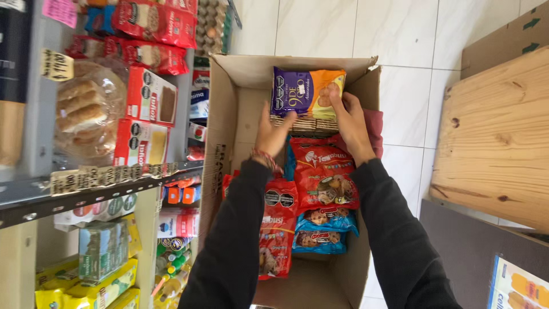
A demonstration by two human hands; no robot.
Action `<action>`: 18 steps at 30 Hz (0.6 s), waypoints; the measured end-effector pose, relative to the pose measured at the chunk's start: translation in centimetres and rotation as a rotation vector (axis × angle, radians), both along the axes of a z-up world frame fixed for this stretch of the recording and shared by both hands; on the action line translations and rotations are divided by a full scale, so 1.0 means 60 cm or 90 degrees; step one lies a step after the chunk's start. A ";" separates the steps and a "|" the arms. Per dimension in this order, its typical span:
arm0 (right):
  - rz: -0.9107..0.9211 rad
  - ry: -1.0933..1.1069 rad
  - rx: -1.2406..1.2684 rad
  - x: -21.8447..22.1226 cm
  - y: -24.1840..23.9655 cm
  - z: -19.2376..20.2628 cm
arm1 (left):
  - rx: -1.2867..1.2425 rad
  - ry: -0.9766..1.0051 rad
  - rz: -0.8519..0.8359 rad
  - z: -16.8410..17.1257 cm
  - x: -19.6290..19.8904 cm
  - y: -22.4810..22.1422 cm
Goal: The person takes several bags of snacks from a box and stacks them neatly on a store shelf, handling one or two bags at a time and placing them in stacks by product type.
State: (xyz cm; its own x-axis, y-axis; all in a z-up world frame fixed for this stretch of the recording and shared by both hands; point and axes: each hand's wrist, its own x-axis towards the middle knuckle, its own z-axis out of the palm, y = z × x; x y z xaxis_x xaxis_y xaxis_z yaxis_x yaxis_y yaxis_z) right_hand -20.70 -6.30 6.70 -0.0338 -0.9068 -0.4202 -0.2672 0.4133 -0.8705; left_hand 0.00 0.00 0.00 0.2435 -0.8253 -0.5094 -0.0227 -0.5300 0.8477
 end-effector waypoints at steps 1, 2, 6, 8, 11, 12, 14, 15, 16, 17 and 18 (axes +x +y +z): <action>0.023 0.024 0.035 0.019 0.004 0.043 | 0.044 -0.017 0.006 -0.018 0.004 -0.017; 0.023 0.024 0.041 0.007 -0.005 0.012 | 0.050 -0.017 0.006 -0.035 0.006 -0.029; 0.049 0.123 0.073 -0.026 -0.049 -0.116 | 0.109 -0.057 0.017 -0.060 0.001 -0.066; 0.052 0.154 0.087 -0.035 -0.051 -0.157 | 0.130 -0.080 0.028 -0.055 -0.008 -0.057; 0.010 0.021 0.122 -0.033 -0.045 -0.141 | 0.130 -0.114 0.051 -0.041 -0.014 -0.052; -0.003 -0.041 0.150 -0.028 -0.038 -0.119 | 0.137 -0.081 0.071 -0.033 -0.015 -0.052; -0.016 -0.101 0.178 -0.033 -0.016 -0.105 | 0.142 -0.046 0.091 -0.024 -0.028 -0.044; -0.038 -0.149 0.183 -0.037 -0.010 -0.113 | 0.117 0.055 0.169 -0.019 -0.035 -0.044; -0.060 -0.197 0.188 -0.040 -0.005 -0.120 | 0.091 0.156 0.245 -0.014 -0.042 -0.043; -0.055 -0.198 0.183 -0.045 0.005 -0.131 | 0.085 0.156 0.248 -0.006 -0.043 -0.034; -0.046 -0.258 0.198 -0.049 0.015 -0.142 | 0.078 0.197 0.274 0.002 -0.044 -0.023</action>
